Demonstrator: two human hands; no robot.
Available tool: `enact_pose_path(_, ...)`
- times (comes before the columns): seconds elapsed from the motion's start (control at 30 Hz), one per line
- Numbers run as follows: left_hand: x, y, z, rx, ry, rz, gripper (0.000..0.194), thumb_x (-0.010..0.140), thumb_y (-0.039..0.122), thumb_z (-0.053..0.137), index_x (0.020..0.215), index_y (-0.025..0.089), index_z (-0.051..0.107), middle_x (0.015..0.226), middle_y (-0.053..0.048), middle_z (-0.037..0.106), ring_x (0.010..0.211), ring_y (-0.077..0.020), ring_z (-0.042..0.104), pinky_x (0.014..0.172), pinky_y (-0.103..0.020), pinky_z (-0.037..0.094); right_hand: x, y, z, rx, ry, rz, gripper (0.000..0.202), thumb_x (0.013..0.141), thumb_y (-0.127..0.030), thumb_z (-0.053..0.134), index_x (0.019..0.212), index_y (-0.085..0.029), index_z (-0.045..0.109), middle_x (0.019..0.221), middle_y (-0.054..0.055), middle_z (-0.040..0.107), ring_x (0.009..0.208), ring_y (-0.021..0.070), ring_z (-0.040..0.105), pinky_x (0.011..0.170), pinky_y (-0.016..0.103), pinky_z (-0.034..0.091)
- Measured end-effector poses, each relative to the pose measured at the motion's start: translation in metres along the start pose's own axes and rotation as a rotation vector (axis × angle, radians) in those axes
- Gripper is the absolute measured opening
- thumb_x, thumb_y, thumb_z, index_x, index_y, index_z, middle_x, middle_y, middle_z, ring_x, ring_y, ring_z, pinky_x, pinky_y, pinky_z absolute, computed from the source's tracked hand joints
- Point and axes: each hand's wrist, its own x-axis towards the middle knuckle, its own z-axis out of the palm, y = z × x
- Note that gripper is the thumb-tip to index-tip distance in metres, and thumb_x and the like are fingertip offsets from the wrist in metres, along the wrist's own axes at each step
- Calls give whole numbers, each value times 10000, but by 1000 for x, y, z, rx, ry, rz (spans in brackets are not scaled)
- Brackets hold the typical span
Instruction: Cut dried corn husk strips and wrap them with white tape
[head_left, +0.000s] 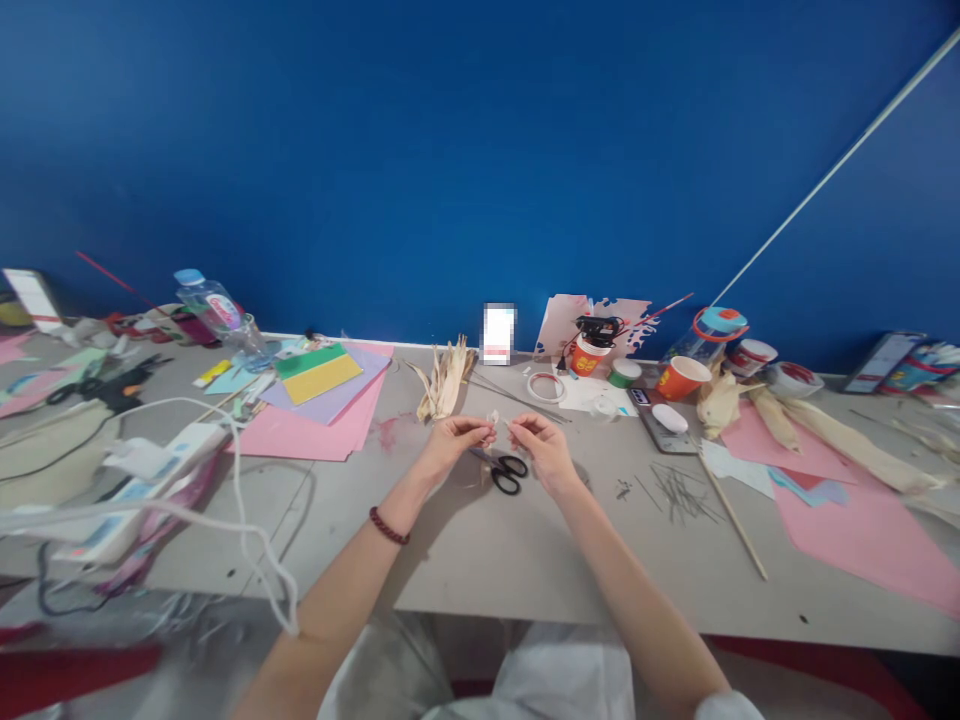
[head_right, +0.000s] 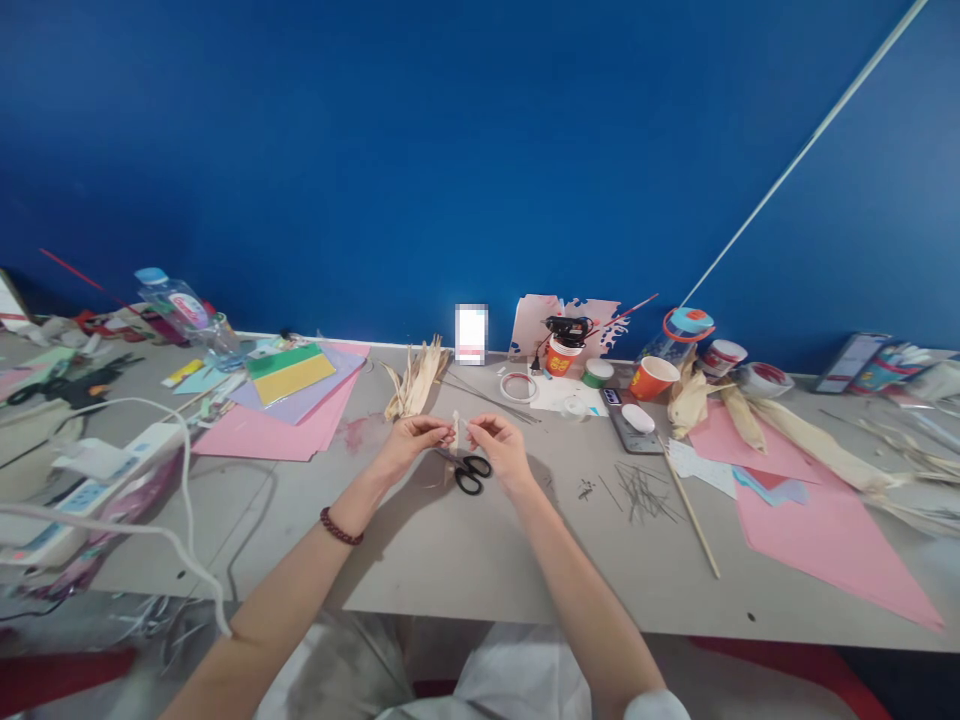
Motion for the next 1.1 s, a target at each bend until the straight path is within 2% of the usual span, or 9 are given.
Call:
enact_pose_path(0.33,3,-1,-2,-116,28,-129,305,557,246,800,801,102,686,711,-57,712,671,-133,656,735,-271,516,0,-2,-3,7,-26,12,233,625,-361,737,783,-200,681,705,-2,611,594,104,521,631,264,451)
enact_pose_path(0.53,3,1,-5,-192,-26,-226,234,592,183,779,796,101,700,728,-58,709,626,-96,637,691,-207,517,-2,-7,-1,6,-122,45,333,641,-333,734,954,-234,681,743,-5,593,607,91,500,591,239,435)
enact_pose_path(0.7,3,1,-6,-218,-51,-247,161,649,134,737,795,99,679,700,-41,695,595,-83,630,639,-180,519,-2,-6,-1,-84,-111,31,334,652,-359,723,940,-194,695,719,4,599,572,87,460,540,240,393)
enact_pose_path(1.1,2,1,-8,-188,-106,-310,165,640,132,741,792,94,690,678,-46,693,581,-85,630,620,-175,520,-1,-3,-2,-124,-88,58,333,616,-388,737,871,-176,708,623,-6,588,501,77,401,473,224,342)
